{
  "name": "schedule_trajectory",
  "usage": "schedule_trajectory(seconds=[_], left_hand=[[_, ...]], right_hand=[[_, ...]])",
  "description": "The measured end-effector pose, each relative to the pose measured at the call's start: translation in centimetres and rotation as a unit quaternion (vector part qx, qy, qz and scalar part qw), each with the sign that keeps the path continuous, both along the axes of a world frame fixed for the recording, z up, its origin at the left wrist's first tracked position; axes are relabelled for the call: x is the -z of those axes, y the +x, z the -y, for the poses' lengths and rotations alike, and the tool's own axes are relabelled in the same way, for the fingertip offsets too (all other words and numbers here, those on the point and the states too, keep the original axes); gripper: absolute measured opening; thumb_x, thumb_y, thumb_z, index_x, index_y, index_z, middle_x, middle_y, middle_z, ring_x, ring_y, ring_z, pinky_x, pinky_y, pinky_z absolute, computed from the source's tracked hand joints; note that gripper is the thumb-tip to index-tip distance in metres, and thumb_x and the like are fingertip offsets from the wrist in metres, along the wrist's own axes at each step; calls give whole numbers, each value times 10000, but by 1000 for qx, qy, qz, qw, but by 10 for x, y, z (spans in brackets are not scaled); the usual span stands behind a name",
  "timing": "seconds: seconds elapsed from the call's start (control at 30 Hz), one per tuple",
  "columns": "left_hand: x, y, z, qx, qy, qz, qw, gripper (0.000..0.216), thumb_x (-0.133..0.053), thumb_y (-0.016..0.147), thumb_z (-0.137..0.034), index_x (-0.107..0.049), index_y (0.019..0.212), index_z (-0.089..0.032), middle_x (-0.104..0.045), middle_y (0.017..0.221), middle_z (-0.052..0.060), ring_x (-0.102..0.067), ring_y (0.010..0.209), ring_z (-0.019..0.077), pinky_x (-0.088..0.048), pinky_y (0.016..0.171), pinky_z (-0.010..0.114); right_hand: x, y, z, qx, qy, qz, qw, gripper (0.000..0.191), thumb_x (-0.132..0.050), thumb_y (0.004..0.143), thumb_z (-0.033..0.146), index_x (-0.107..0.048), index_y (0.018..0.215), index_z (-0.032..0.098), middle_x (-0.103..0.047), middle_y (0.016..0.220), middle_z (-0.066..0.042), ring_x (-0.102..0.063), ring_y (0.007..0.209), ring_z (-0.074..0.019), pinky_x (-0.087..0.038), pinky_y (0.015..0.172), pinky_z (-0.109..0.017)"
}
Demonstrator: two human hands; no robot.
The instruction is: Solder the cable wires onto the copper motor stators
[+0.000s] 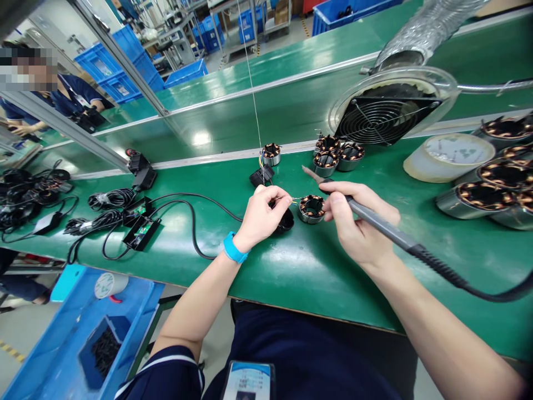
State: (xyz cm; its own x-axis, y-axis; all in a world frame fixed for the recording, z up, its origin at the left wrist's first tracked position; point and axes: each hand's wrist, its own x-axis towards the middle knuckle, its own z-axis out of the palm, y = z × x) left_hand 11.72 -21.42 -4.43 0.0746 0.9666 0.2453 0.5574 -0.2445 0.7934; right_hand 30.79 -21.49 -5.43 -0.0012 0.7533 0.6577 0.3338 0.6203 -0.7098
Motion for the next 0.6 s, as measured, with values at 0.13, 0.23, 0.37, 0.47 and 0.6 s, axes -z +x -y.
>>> schedule_trajectory(seconds=[0.13,0.23,0.37,0.47,0.6], left_hand=[[-4,1,2,2,-12,-4,1000,165,-633,939,-231,-663,783,-188,-640,758,2,-519,833,179,-409,784,305],[-8,3,6,18,-12,-5,1000,162,-630,943,-227,-662,790,-189,-644,766,6,-514,849,184,-411,778,305],[-11,6,11,27,-1,-14,1000,163,-630,948,-224,-649,790,-191,-629,769,8,-511,852,187,-414,786,313],[-11,8,14,28,1,-26,999,147,-625,957,-223,-660,818,-192,-642,795,13,-515,869,191,-416,801,322],[-12,7,15,40,-3,-33,999,140,-615,971,-235,-672,849,-195,-673,832,12,-522,880,190,-417,830,335]], right_hand=[[-2,-5,-4,-21,31,35,999,253,-611,973,190,-689,1204,254,-706,943,-35,-688,847,-183,-577,837,-342],[-2,-7,-6,-58,51,52,996,401,-632,943,131,-627,1320,265,-679,1042,-54,-686,927,-186,-587,874,-333],[0,-9,-6,-87,64,72,992,497,-591,947,71,-569,1393,289,-657,1099,-60,-693,963,-176,-593,899,-314],[2,-10,-5,-98,77,90,988,492,-570,958,54,-566,1395,280,-643,1094,-64,-684,992,-172,-588,905,-298],[5,-11,-4,-79,103,107,986,452,-573,955,39,-599,1351,256,-626,1064,-72,-666,999,-172,-578,889,-283]])
